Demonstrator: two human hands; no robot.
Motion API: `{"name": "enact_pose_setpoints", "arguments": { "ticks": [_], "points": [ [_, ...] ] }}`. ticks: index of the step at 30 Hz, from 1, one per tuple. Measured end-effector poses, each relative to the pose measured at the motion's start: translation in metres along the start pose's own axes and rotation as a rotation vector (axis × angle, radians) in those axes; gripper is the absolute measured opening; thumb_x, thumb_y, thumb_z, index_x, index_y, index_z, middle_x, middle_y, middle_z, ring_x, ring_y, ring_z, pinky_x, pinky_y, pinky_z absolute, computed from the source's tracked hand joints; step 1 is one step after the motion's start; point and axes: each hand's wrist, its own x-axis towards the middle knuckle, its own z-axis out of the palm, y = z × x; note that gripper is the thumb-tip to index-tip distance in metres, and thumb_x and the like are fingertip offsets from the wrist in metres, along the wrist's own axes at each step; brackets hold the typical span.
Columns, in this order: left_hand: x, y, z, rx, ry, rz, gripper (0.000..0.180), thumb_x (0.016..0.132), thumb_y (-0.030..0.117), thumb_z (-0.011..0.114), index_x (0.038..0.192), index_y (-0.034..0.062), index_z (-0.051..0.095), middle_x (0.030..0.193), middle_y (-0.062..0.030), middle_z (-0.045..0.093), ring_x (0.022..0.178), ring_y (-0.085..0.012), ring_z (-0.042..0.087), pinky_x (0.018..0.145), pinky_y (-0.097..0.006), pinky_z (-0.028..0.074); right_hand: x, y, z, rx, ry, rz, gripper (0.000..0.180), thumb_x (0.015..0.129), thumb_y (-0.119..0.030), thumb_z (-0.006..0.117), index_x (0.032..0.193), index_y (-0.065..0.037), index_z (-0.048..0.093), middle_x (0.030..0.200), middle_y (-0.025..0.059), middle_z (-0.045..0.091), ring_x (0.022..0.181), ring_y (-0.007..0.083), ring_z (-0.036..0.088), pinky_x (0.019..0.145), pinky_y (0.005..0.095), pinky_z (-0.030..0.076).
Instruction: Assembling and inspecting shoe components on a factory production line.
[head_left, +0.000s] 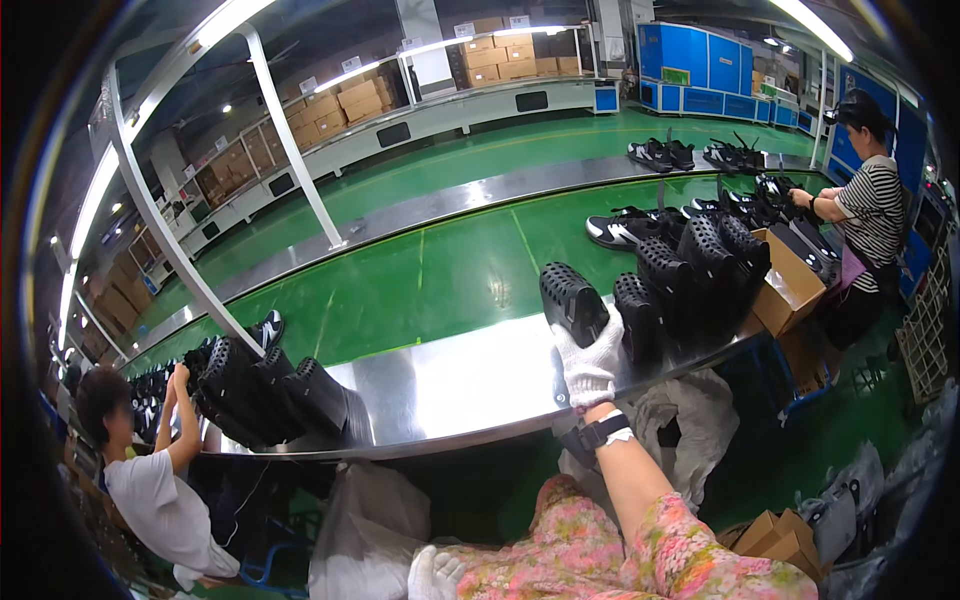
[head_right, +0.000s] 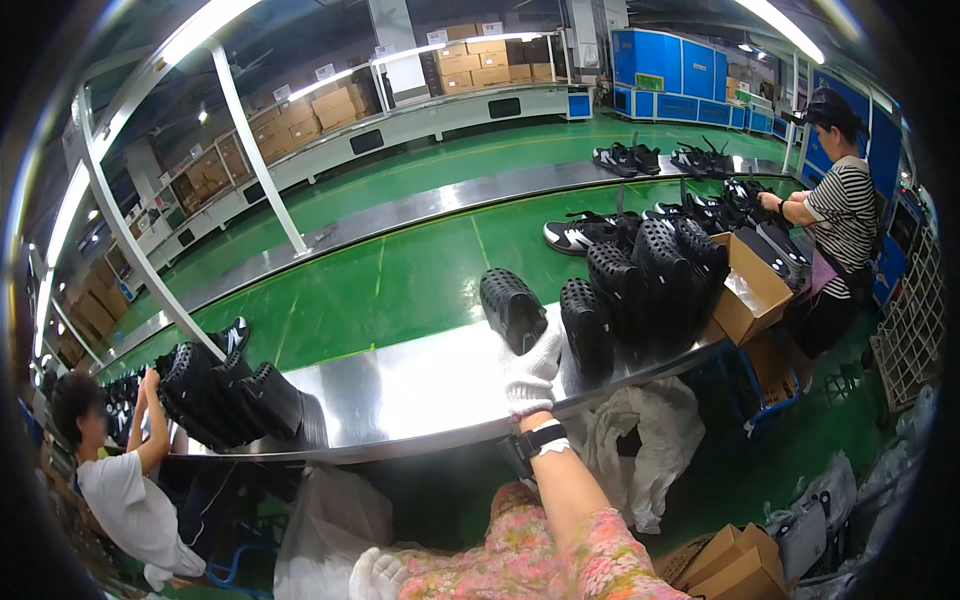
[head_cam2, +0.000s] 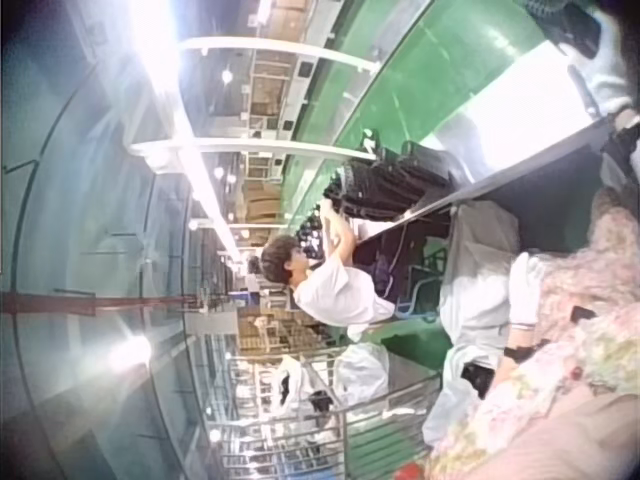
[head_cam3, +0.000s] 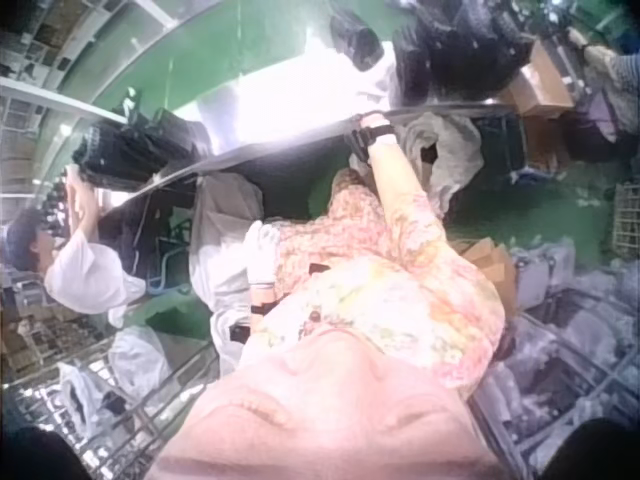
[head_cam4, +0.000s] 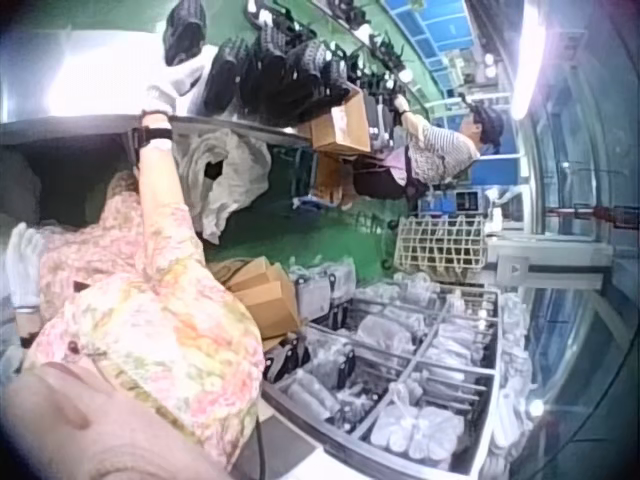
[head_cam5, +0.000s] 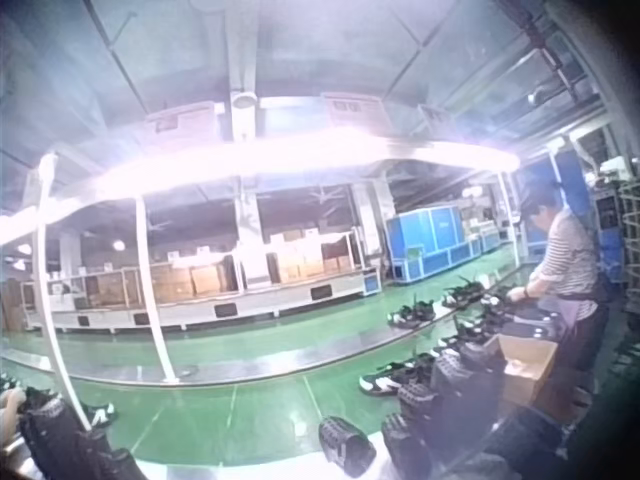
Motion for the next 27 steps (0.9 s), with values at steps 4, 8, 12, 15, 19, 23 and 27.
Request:
{"name": "enact_pose_setpoints", "arguments": {
  "ticks": [4,8,12,15,19,23,27],
  "points": [
    [-0.007,-0.007,-0.020,0.063,0.081,-0.019,0.035,0.103,0.020,0.043,0.130,-0.0005,0.052,0.109,-0.0178,0.062,0.097,-0.0287,0.060,0.092,-0.041,0.050,-0.002,0.009,-0.002,-0.129,0.182,-0.171,0.079,0.073,-0.022,0.086,0.138,-0.010,0.043,0.129,0.0177,0.051,0.118,0.0330,0.054,0.101,0.0419,0.045],
    [-0.015,-0.009,-0.021,0.177,0.186,0.014,0.032,0.106,0.021,0.035,0.121,0.0035,0.057,0.094,-0.0110,0.061,0.087,-0.0222,0.057,0.087,-0.036,0.048,-0.003,0.028,-0.005,-0.310,0.072,0.098,0.087,0.077,-0.027,0.083,0.146,-0.007,0.033,0.144,0.0206,0.044,0.133,0.0354,0.044,0.113,0.0418,0.036],
    [-0.018,-0.002,-0.032,-0.007,-0.075,-0.038,0.032,0.107,0.020,0.031,0.127,0.0072,0.052,0.098,-0.0083,0.057,0.087,-0.0174,0.055,0.085,-0.035,0.049,-0.013,0.039,-0.002,-0.412,0.038,0.187,0.098,0.069,-0.036,0.087,0.145,-0.007,0.031,0.137,0.0227,0.048,0.126,0.0395,0.050,0.106,0.0470,0.041],
    [-0.017,0.001,-0.047,0.158,-0.328,0.012,0.031,0.106,0.021,0.034,0.127,0.0057,0.052,0.104,-0.0097,0.058,0.092,-0.0188,0.055,0.088,-0.036,0.049,-0.011,0.044,-0.014,-0.392,-0.038,0.263,0.104,0.069,-0.039,0.086,0.148,-0.006,0.027,0.141,0.0257,0.045,0.130,0.0429,0.045,0.109,0.0486,0.038],
    [-0.042,-0.005,-0.077,0.681,-0.220,0.004,0.033,0.105,0.022,0.038,0.128,0.0041,0.053,0.109,-0.0127,0.059,0.096,-0.0229,0.057,0.090,-0.038,0.049,-0.020,0.050,-0.028,-0.389,-0.037,0.174,0.102,0.071,-0.034,0.084,0.148,-0.003,0.026,0.143,0.0282,0.042,0.132,0.0435,0.042,0.111,0.0477,0.035],
    [-0.077,-0.003,-0.110,1.187,-0.032,-0.007,0.035,0.104,0.022,0.041,0.129,0.0025,0.054,0.113,-0.0157,0.060,0.100,-0.0269,0.058,0.092,-0.039,0.049,-0.061,0.004,-0.046,-0.229,-0.192,-0.247,0.064,0.081,-0.019,0.074,0.134,0.003,0.045,0.128,0.0244,0.053,0.119,0.0423,0.051,0.103,0.0476,0.041],
    [-0.069,-0.014,-0.128,1.672,0.025,-0.101,0.037,0.102,0.022,0.044,0.130,0.0009,0.055,0.117,-0.0186,0.062,0.103,-0.0309,0.060,0.095,-0.040,0.049,-0.086,0.013,-0.046,-0.513,-0.679,-0.861,0.031,0.086,-0.015,0.063,0.116,-0.004,0.062,0.103,0.0148,0.064,0.091,0.0369,0.062,0.081,0.0525,0.049]
  ]
}}
